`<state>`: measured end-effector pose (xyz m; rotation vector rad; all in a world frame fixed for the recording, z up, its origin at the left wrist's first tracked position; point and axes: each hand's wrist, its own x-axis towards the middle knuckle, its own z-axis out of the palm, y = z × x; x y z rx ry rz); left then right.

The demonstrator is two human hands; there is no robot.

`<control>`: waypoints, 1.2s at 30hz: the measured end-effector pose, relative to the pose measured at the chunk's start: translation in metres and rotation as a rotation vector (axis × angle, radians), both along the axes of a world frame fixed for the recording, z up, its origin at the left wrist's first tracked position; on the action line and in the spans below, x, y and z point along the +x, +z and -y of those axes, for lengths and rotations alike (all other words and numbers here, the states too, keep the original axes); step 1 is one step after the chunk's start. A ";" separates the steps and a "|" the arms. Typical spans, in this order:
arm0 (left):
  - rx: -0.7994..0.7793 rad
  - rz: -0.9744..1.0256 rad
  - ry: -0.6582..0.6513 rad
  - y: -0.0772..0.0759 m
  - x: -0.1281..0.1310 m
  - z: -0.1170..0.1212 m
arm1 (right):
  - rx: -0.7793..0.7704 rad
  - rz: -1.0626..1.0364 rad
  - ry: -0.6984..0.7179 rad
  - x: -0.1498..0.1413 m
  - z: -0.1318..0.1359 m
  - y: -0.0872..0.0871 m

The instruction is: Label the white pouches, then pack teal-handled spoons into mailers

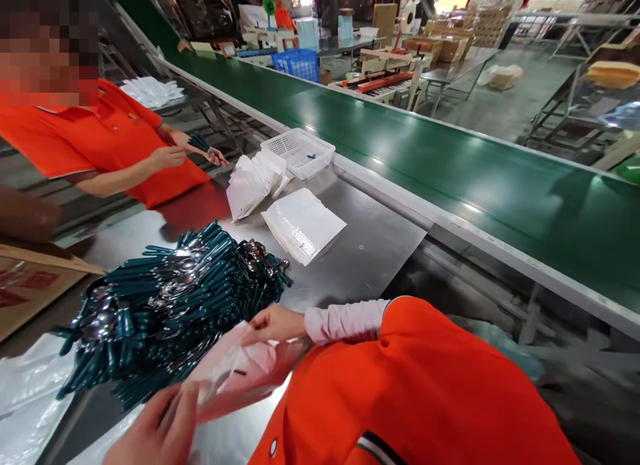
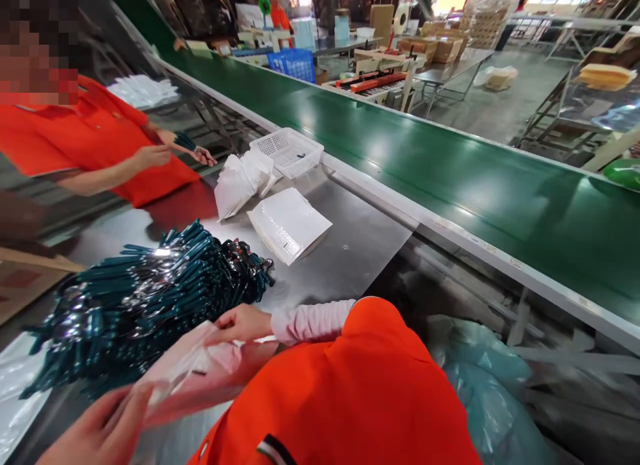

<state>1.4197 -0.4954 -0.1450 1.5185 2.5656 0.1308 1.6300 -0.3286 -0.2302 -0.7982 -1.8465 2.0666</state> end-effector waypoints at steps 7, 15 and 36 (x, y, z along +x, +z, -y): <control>0.374 0.078 -0.069 -0.024 0.042 -0.042 | 0.144 0.108 -0.204 -0.004 0.002 -0.006; 0.486 0.199 -0.098 -0.054 0.072 -0.053 | 0.059 -0.139 -0.208 -0.016 0.017 -0.036; 0.644 0.925 0.399 -0.050 0.017 0.024 | 0.096 -0.133 -0.003 -0.024 0.010 -0.051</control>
